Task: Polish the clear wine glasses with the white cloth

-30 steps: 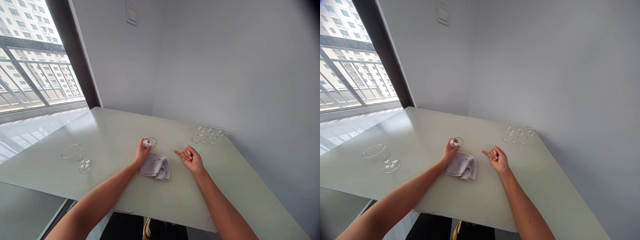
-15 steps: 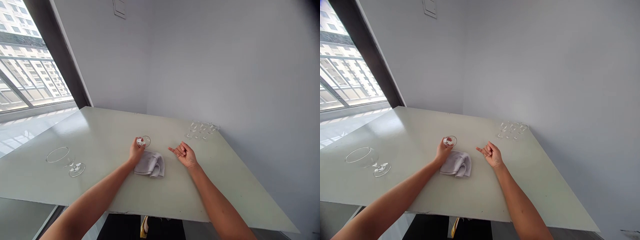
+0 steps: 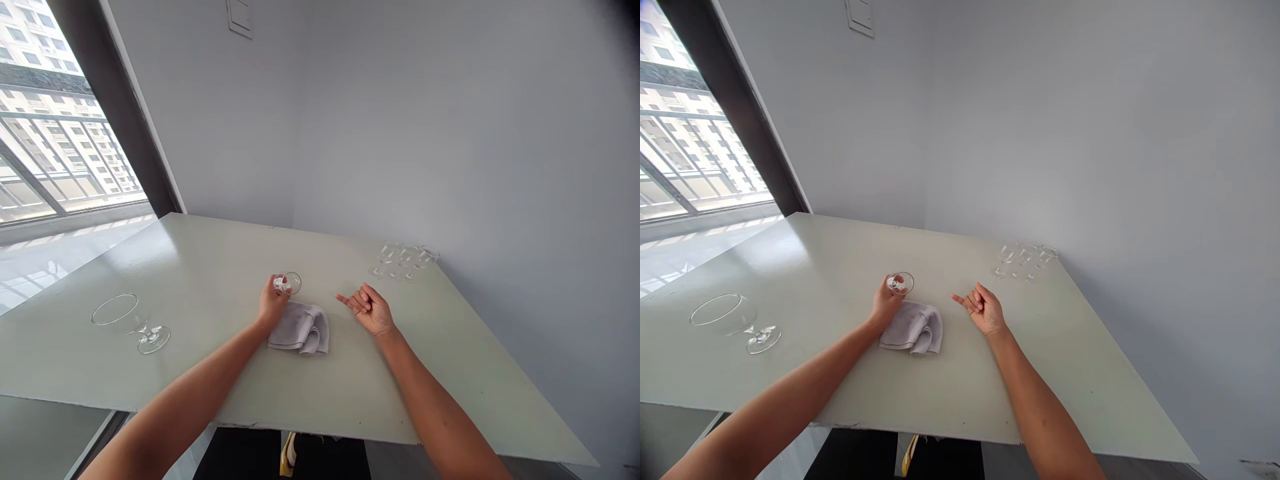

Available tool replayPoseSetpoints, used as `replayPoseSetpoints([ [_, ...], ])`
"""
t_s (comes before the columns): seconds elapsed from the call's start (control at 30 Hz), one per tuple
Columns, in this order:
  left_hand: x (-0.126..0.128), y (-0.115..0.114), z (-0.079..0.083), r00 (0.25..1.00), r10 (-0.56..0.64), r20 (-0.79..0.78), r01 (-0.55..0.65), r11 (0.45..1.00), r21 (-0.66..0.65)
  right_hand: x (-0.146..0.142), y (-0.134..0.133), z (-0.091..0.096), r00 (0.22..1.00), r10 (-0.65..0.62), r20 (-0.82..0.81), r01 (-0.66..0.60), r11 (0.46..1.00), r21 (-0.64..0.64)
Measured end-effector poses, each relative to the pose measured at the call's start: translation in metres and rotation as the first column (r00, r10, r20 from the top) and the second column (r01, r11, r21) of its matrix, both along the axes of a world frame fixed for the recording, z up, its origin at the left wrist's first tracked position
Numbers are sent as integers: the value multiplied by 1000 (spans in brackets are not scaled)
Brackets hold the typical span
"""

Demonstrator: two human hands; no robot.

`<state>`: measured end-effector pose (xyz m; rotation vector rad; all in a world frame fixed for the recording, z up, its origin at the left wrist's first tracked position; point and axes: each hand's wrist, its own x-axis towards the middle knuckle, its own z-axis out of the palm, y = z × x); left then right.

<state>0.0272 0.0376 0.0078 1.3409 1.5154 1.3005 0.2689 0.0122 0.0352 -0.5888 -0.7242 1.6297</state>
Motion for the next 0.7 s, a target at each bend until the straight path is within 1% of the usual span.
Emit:
replayPoseSetpoints([
  [0.2, 0, 1, -1, 1000, 8, 1, -8, 1000, 1, 0, 1, -1, 999, -8, 45, 7, 1000, 12],
  [0.37, 0, 0, -1, 1000, 4, -15, -4, 1000, 9, 3, 3, -2, 991, -67, 119, 63, 997, 36],
  [0.57, 0, -1, 0, 1000, -10, 3, 10, 1000, -3, 3, 5, -3, 995, -20, 97, 15, 999, 48],
  [0.7, 0, -2, 2, 1000, -14, 6, 14, 1000, -22, 3, 5, -4, 995, -20, 98, 16, 999, 40],
])
